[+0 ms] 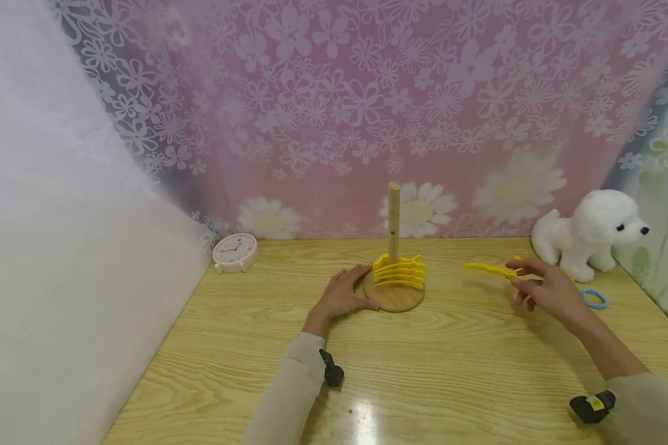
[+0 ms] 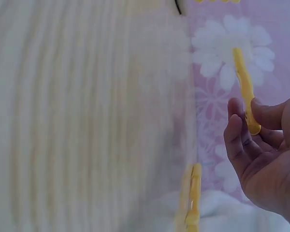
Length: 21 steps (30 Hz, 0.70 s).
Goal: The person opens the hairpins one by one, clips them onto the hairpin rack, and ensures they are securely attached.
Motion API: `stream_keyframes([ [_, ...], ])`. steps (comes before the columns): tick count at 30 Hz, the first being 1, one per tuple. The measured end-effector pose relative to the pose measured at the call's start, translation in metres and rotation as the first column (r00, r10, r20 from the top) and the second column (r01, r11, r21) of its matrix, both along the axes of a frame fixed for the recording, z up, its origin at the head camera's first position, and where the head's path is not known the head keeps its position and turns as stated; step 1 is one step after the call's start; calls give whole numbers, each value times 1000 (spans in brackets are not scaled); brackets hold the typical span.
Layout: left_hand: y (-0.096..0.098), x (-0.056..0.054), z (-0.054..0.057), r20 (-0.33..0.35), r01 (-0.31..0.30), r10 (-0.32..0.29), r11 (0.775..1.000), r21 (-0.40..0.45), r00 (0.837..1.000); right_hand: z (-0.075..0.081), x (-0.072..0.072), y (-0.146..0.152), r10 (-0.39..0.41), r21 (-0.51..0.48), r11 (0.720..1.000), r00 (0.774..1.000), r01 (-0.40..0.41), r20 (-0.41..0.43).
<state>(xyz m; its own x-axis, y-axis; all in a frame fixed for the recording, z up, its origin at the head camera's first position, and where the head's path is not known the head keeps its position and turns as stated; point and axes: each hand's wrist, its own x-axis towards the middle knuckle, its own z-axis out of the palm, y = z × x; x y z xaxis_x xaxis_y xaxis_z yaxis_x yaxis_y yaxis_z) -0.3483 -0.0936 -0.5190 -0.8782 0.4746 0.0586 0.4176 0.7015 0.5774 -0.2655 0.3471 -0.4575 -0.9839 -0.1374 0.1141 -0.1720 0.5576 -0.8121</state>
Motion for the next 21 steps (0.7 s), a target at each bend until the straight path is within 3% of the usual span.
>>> stream_keyframes([
  [5,0,-1,0,2,-1,1,1000,-7,1000,8,-7,-17,4,6,1000,999,-3,-54],
  [11,0,0,0,9,-6,6,1000,-2,1000,17,-17,-41,-10,90,996,990,23,-139],
  [16,0,0,1,5,-10,10,1000,-5,1000,22,-24,-61,-57,79,994,978,74,-200],
  [21,0,0,1,6,-8,8,1000,-10,1000,27,-28,-81,-111,62,990,971,127,-210],
])
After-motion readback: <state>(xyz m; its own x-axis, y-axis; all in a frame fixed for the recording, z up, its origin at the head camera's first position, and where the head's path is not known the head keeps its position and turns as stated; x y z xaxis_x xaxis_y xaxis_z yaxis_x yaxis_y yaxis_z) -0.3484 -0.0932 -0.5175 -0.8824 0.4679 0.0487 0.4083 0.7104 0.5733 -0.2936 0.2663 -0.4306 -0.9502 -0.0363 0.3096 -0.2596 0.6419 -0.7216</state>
